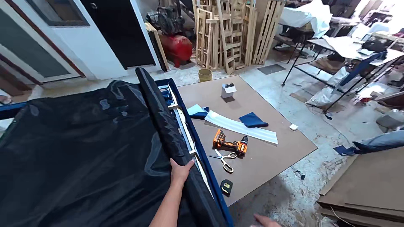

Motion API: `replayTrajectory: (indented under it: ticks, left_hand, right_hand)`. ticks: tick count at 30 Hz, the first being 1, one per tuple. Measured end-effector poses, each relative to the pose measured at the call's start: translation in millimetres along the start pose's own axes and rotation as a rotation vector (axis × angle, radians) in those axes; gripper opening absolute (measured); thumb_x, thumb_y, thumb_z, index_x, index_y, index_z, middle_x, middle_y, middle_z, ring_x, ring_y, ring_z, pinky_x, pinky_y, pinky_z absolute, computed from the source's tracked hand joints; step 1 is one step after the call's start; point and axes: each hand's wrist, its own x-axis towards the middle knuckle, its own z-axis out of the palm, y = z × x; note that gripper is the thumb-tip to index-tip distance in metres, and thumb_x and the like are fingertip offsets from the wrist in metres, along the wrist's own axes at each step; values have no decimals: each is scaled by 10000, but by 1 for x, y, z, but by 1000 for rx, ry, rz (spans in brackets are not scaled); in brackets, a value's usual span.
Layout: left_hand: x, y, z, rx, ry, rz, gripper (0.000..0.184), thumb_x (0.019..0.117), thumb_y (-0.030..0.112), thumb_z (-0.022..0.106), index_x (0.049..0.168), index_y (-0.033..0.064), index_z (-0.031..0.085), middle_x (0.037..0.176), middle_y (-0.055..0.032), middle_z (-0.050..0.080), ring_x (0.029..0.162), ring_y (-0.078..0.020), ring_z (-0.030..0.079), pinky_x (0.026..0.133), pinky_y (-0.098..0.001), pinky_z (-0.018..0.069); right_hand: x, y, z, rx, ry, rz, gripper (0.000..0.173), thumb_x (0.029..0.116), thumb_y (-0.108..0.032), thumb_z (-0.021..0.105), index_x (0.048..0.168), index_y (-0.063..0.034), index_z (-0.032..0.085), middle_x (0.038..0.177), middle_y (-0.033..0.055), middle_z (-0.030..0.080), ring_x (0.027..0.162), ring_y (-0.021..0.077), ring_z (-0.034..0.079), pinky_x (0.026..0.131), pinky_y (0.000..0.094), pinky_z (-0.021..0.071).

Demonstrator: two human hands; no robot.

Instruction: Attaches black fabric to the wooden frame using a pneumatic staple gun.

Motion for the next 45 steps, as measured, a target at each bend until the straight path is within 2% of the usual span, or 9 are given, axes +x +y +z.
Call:
replayTrajectory:
  ticks: [10, 15, 17, 22, 28, 32, 35, 38, 45]
  left_hand:
    - [-14, 52, 63, 487, 109, -45, 1311, 733, 431, 892, 1667, 185, 6, 1535, -326, 350, 1245, -504, 550, 973, -633, 520]
    - [-13, 67, 76, 596, 125, -82, 1267, 760, 452, 869, 1672, 230, 18, 1593, -295, 281, 1248, -491, 551, 960, -612, 532]
    - [-16, 63, 77, 543, 122, -110, 1299, 752, 482, 882, 1670, 253, -8, 1619, -282, 254, 1241, -482, 564, 953, -611, 536]
    - [-19, 54, 68, 315, 149, -295, 1383, 698, 563, 902, 1659, 133, 5, 1425, -290, 545, 1234, -438, 612, 1031, -620, 495]
    - [-44, 105, 124, 698, 202, -236, 1082, 843, 296, 791, 1658, 100, 107, 1490, -318, 429, 1248, -500, 556, 947, -611, 540]
    - [-80, 109, 171, 884, 213, -35, 737, 962, -1, 543, 1636, 156, 289, 1608, -342, 279, 1423, -571, 364, 1130, -666, 367]
    - [-107, 89, 197, 766, 216, 60, 833, 882, 46, 659, 1631, 141, 308, 1712, -138, 198, 1559, -408, 213, 1213, -636, 261]
    - [-134, 55, 202, 597, 273, -179, 1222, 715, 486, 880, 1645, 72, 203, 1697, -220, 172, 1534, -384, 293, 1218, -593, 293]
    - [-158, 63, 209, 791, 132, -233, 1053, 842, 516, 748, 1641, 70, 227, 1704, -247, 98, 1581, -419, 92, 1241, -666, 87]
  right_hand:
    - [299, -78, -37, -558, 325, -768, 526, 1045, -309, 515, 1526, -98, 483, 1648, 124, 369, 1541, 289, 314, 1237, 619, 216]
    - [385, -92, -81, -608, 316, -684, 1027, 825, -580, 768, 1639, -179, 288, 1645, 350, 183, 1550, 499, 140, 1245, 682, 61]
    - [391, -75, -102, -699, 266, -630, 1014, 832, -676, 697, 1651, -300, 233, 1565, 429, 273, 1488, 578, 240, 1240, 685, 71]
    - [396, -50, -129, -757, 264, -446, 1126, 816, -784, 572, 1659, -146, 180, 1530, 413, 342, 1457, 544, 329, 1229, 691, 54]
    - [415, -19, -182, -651, 271, -305, 1147, 807, -691, 653, 1656, -102, 156, 1535, 479, 256, 1451, 629, 260, 1202, 741, 100]
    - [439, 0, -217, -595, 336, -177, 1157, 831, -646, 690, 1616, 33, 179, 1526, 506, 227, 1437, 660, 244, 1178, 760, 144]
    - [424, -6, -222, -514, 338, -446, 865, 892, -383, 704, 1534, 92, 370, 1593, 399, 261, 1504, 565, 216, 1184, 773, 125]
    - [364, -32, -169, -606, -49, -810, 600, 998, -342, 547, 1532, -83, 460, 1597, 198, 421, 1485, 392, 387, 1178, 661, 321]
    - [309, -19, -37, -625, -324, -1048, 624, 1001, -437, 500, 1504, -69, 510, 1636, 147, 387, 1556, 350, 259, 1221, 708, 80]
